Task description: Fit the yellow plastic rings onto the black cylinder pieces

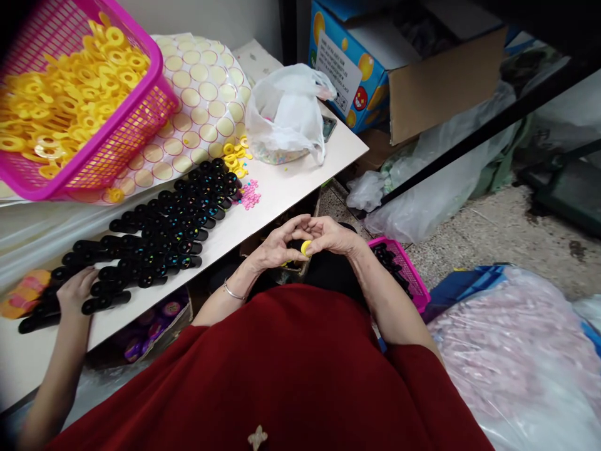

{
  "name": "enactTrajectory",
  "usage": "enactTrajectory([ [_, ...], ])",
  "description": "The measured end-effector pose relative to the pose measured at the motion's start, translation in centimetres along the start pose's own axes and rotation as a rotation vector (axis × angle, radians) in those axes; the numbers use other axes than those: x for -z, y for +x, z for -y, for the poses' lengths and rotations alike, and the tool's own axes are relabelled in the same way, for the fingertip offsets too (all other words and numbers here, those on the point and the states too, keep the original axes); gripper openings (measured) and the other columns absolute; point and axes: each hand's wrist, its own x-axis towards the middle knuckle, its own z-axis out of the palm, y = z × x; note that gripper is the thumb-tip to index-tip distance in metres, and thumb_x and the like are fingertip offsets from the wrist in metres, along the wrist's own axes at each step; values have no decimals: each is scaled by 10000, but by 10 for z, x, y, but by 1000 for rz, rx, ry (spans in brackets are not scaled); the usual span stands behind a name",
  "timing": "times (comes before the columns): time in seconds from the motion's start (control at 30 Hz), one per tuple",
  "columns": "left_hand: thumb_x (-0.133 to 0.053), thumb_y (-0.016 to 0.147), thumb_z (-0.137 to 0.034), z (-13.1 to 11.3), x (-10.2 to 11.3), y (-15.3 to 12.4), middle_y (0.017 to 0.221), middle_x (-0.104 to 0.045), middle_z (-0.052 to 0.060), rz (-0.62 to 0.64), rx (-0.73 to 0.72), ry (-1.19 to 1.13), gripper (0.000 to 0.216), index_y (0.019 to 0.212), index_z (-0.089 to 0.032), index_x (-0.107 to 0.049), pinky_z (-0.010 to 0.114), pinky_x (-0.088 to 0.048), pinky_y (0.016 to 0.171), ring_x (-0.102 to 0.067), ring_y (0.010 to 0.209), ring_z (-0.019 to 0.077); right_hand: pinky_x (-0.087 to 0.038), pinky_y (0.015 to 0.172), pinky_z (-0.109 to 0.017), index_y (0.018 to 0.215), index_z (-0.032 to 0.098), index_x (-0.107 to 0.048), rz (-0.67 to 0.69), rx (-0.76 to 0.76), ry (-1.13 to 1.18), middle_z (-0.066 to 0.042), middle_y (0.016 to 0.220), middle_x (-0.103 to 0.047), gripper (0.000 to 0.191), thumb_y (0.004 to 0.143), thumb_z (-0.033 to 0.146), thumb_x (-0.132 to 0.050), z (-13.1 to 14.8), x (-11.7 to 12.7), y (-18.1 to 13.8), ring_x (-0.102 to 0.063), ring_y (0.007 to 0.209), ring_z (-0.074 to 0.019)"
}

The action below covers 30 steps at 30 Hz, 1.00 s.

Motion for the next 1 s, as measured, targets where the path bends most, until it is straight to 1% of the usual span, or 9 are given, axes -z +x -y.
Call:
enactTrajectory([
  [0.2,-828,558,-216,8,-1,-4,1085,-629,73,-18,-4,-2,783,1280,-215,-525,376,-492,964,-653,975,203,-566,710,-277,1004,154,-688,95,-17,-77,-42,963,-710,514,506,86,-797,3,0,0,-669,898,-179],
  [0.37,-841,535,-227,12,4,-6,1289,-530,103,-17,20,20,772,1252,-231,-555,382,-491,962,-628,1008,211,-564,672,-278,1013,159,-683,124,-52,-127,-30,928,-703,549,479,105,-801,2,-1,2,-666,853,-174],
  [0.47,-841,533,-241,11,9,-7,1315,-515,102,-29,11,99,721,1211,-233,-594,399,-469,995,-581,1103,249,-557,667,-269,1050,183,-667,162,-51,-128,-24,955,-697,569,500,109,-793,2,-6,4,-658,840,-161],
  [0.6,-802,564,-217,13,12,-8,1308,-525,98,-13,-12,211,699,1227,-238,-581,445,-397,1063,-496,1224,279,-530,805,-302,1051,204,-658,93,43,-86,-27,1046,-679,556,518,123,-794,-9,-13,7,-639,978,-182],
  [0.73,-796,578,-261,14,18,-10,1279,-547,120,-62,-62,364,652,1198,-222,-599,473,-360,1075,-459,1263,295,-502,833,-325,1038,200,-643,-31,111,-78,-42,1052,-667,506,554,226,-791,-32,-10,12,-612,1024,-209],
  [0.8,-806,581,-324,10,29,-12,1202,-593,116,-197,-133,474,620,1161,-217,-614,474,-363,1061,-461,1248,293,-495,820,-334,1048,196,-616,-115,104,-180,-39,1024,-650,467,612,285,-756,-42,-7,17,-604,963,-193],
  [0.9,-731,680,-367,-5,54,-12,1079,-632,99,-593,-232,767,413,1046,-199,-642,467,-351,1046,-494,1151,267,-473,810,-347,1065,188,-571,-176,35,-588,-39,983,-610,409,691,297,-697,-52,-11,29,-571,869,-172],
  [0.97,-634,764,-334,-16,71,-10,1030,-632,97,-877,-190,1001,244,958,-186,-648,469,-335,1031,-495,1086,256,-448,836,-360,1055,166,-562,-143,-3,-933,-70,993,-589,347,739,272,-658,-58,-17,41,-555,875,-188],
  [1.0,-603,785,-319,-21,78,-9,1023,-629,104,-981,-137,1103,202,925,-180,-646,474,-329,1022,-483,1082,263,-438,848,-361,1041,153,-564,-116,-24,-1078,-92,1008,-580,306,763,257,-637,-61,-20,47,-553,891,-200],
])
